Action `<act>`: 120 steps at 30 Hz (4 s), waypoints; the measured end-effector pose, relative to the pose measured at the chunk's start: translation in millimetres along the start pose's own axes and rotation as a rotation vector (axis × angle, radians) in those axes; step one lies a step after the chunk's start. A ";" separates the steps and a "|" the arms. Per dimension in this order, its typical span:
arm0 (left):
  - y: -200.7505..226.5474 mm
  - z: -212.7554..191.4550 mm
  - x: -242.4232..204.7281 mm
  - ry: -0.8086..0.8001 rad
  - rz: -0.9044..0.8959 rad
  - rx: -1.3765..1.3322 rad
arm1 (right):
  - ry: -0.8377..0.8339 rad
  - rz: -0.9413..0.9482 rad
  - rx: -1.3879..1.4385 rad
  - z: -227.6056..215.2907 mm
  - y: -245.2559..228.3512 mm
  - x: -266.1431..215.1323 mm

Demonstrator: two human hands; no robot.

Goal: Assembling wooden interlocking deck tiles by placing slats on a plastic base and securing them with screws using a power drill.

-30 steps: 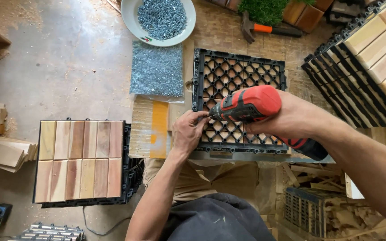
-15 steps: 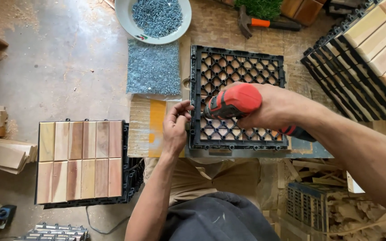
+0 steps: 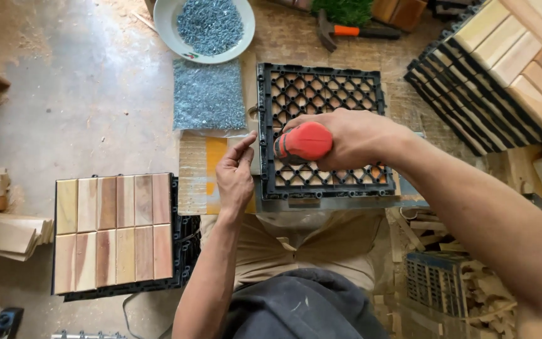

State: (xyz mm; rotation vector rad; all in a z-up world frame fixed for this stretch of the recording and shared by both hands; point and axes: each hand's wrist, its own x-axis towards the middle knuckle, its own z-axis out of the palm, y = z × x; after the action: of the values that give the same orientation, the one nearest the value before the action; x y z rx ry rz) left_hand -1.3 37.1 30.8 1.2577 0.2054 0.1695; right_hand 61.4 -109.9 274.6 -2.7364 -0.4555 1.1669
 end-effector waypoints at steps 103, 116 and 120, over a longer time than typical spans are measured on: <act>-0.7 -23.8 196.6 0.023 0.652 0.923 | -0.002 -0.108 -0.250 -58.5 25.9 39.2; 5.2 3.0 297.7 -0.019 -0.087 1.622 | 0.449 -0.085 0.412 -9.4 133.6 -2.4; -4.1 -5.1 312.6 0.031 0.063 1.381 | 0.527 -0.108 0.592 35.5 168.4 12.9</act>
State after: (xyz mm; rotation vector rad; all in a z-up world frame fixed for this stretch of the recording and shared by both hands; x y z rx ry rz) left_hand 300.4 115.2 6.5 2.6365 0.3237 0.0864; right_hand 81.8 -264.9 201.3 -2.3166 -0.1492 0.4174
